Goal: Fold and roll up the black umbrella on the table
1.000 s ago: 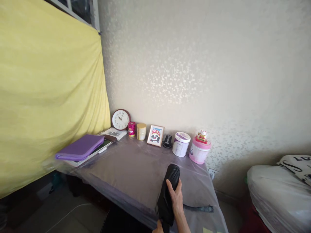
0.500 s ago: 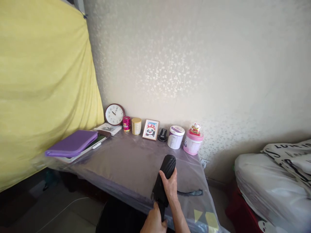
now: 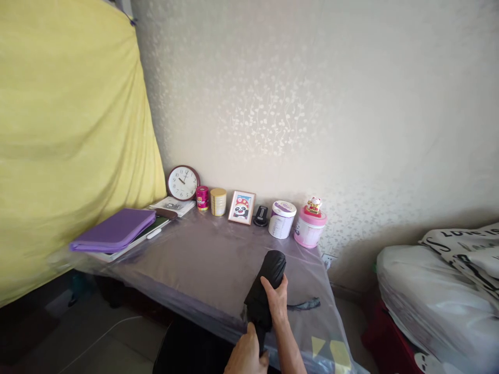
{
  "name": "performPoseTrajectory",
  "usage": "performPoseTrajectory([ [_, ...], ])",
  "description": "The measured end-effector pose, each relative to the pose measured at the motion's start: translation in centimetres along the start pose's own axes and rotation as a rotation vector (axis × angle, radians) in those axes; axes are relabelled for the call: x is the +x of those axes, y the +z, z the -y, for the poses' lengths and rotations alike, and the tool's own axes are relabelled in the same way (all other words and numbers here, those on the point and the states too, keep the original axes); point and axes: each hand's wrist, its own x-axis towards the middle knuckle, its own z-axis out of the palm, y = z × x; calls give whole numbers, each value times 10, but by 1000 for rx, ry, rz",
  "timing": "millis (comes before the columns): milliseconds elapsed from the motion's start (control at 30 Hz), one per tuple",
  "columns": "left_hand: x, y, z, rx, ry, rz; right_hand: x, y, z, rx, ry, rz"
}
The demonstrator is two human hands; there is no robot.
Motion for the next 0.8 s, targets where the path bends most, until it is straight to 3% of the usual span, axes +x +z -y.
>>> performPoseTrajectory([
  [67, 0, -3, 1, -139, 53, 48, -2, -4, 8, 101, 33, 19],
  [233, -3, -11, 0, -880, 135, 456, -11, -12, 30, 427, 213, 146],
  [333, -5, -10, -3, -1073, 123, 540, -19, -17, 41, 522, 232, 211],
  [467, -9, -5, -7, -1249, 88, 663, -25, -22, 51, 463, 185, 238],
  [533, -12, -4, -8, -1194, 75, 614, -25, -22, 52, 402, 154, 232],
  [700, -14, -4, -11, -794, 11, 322, -20, -19, 42, 287, 36, 178],
  [800, -10, 0, -10, -691, 0, 227, -20, -18, 38, 241, 9, 135],
])
